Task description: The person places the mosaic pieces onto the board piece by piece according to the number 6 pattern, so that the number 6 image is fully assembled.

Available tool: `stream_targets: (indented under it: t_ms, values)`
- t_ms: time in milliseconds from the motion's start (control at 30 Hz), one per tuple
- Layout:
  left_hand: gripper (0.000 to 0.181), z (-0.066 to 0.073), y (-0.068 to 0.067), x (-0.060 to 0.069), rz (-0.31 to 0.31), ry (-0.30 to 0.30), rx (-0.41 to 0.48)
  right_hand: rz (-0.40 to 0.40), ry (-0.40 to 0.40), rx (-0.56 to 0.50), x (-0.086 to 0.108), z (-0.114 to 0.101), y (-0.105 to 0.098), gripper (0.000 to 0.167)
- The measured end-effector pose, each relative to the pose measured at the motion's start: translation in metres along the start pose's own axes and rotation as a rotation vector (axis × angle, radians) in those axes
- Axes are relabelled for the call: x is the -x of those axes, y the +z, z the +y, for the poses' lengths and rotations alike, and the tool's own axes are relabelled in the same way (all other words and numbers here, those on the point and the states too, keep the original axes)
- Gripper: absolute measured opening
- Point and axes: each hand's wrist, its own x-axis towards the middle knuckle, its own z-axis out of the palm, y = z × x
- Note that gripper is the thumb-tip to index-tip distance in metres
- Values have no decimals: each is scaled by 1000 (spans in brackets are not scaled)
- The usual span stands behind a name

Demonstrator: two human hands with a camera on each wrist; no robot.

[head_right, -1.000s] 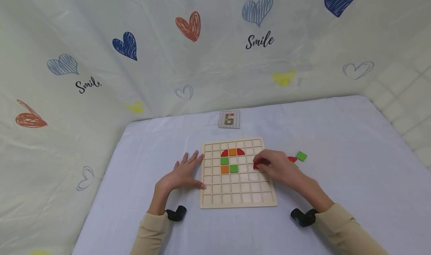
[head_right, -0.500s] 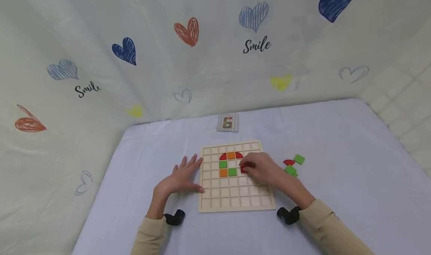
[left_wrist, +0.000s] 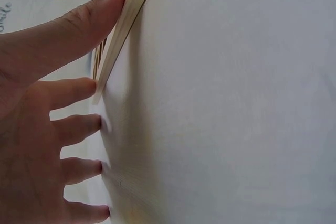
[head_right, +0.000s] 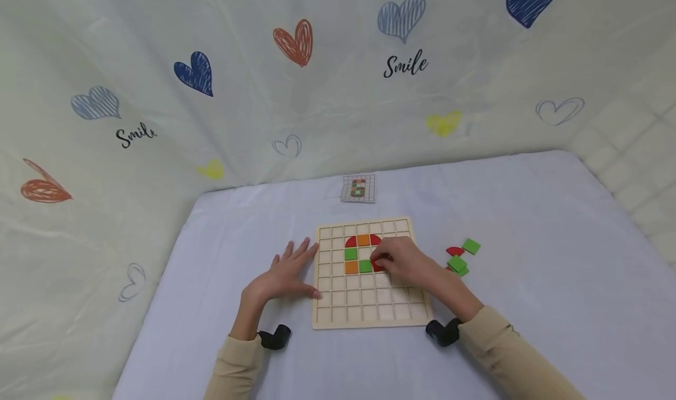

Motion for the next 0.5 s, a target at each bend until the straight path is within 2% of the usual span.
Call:
stream_targets:
  t_ms: [333,500]
  values:
    - [110,0,-1,0,-3,3,5,93,-2,68,0,-6,9,8]
    - [110,1,-1,0,-4,-7,-5,112,8,80,2,-8,9,13]
